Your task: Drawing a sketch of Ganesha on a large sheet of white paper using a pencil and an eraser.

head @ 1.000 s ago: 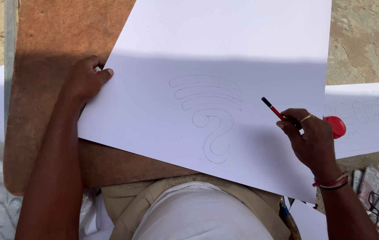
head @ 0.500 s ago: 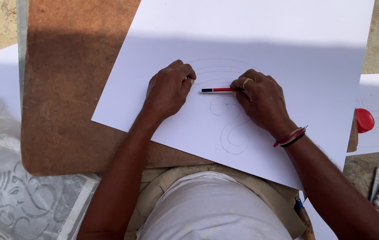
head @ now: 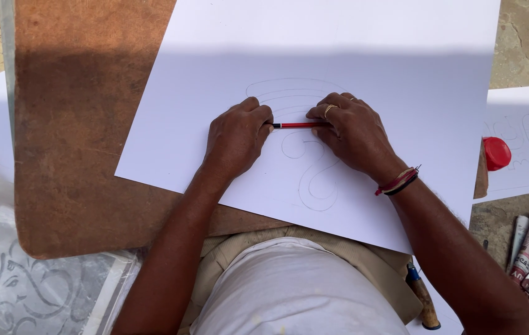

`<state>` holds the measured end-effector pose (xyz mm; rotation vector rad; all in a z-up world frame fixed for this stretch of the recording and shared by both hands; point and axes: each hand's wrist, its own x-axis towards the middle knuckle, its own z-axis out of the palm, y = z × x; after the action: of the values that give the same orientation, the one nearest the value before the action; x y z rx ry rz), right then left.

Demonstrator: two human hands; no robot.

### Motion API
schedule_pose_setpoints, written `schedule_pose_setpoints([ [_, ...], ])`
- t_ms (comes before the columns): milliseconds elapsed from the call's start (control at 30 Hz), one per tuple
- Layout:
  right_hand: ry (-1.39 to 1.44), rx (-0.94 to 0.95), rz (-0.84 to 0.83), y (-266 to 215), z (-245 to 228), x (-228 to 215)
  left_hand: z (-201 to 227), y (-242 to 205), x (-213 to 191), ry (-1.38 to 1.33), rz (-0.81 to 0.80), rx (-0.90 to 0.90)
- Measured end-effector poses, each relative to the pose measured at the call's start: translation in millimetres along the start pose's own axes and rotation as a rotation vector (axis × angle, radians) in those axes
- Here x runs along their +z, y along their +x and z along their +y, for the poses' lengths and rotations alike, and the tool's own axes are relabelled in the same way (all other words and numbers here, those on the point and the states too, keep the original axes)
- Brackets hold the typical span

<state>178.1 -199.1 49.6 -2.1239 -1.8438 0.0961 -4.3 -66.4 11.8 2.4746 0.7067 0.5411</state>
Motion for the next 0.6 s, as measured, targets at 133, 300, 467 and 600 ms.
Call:
schedule_pose_setpoints([
  [133, 0.308, 0.250, 0.132, -22, 50, -14, -3, -2, 1, -0.013, 0.003, 0.004],
  [300, 0.185, 0.266, 0.094, -44, 52, -25, -2, -2, 0, 0.027, 0.028, 0.021],
  [467, 0.008, 0.270, 0.051, -42, 40, -22, -2, -2, 0, 0.023, 0.020, 0.002],
  [600, -0.119, 0.278, 0.025, -39, 39, -13, -2, -3, 1, 0.030, 0.023, -0.005],
])
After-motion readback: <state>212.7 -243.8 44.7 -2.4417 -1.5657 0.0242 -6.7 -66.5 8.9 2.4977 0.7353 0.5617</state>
